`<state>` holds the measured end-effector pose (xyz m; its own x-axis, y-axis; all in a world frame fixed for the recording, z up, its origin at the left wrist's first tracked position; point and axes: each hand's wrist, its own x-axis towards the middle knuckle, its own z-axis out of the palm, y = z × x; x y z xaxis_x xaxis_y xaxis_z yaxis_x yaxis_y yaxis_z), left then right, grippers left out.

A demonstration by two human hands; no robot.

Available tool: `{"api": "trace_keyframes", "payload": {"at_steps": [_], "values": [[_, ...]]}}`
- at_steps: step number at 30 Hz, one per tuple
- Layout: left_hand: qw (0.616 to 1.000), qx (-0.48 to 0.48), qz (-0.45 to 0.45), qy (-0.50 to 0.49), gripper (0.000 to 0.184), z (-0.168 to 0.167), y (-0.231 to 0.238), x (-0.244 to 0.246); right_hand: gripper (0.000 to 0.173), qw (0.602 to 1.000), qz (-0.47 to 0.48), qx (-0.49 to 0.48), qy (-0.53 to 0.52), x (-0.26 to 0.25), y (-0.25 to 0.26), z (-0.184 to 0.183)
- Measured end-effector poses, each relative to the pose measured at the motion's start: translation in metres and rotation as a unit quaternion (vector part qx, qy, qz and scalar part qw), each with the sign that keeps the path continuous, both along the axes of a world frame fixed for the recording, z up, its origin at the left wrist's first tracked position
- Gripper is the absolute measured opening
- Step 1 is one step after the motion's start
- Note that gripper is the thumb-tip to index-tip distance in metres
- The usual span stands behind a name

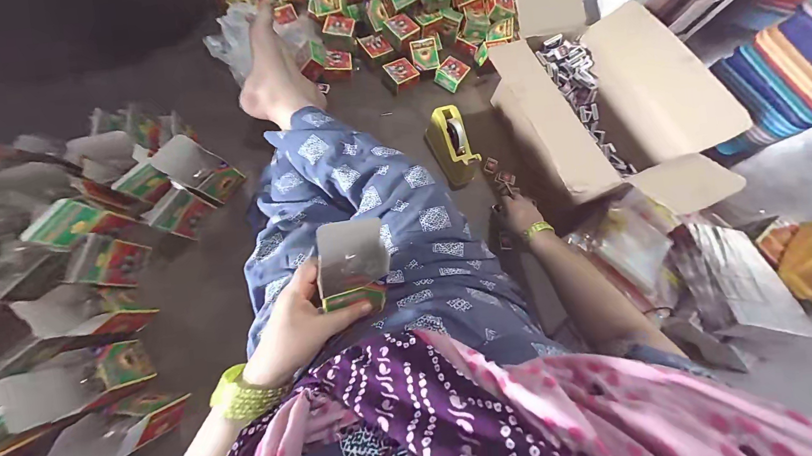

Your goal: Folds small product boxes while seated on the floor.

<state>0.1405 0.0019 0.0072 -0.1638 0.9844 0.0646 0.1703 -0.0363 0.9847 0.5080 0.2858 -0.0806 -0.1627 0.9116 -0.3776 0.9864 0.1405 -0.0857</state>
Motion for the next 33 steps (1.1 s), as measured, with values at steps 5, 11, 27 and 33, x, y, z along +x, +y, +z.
{"api": "trace_keyframes", "payload": {"at_steps": [5,11,27,33], "values": [[0.992,0.116,-0.033,-0.027,0.079,0.008,0.034,0.007,0.052,1.0,-0.01,0.005,-0.017,-0.005,0.01,-0.012],[0.979,0.103,-0.009,-0.177,0.077,-0.036,0.057,0.016,0.058,0.998,-0.022,-0.029,-0.051,-0.011,0.021,0.001],[0.984,0.065,0.05,-0.157,0.074,-0.048,0.051,0.001,0.041,0.996,0.071,0.032,-0.032,0.001,0.016,-0.012],[0.979,0.072,0.056,-0.183,0.073,-0.046,0.049,0.0,0.034,0.921,0.016,0.234,0.312,-0.047,-0.008,0.041]]}}
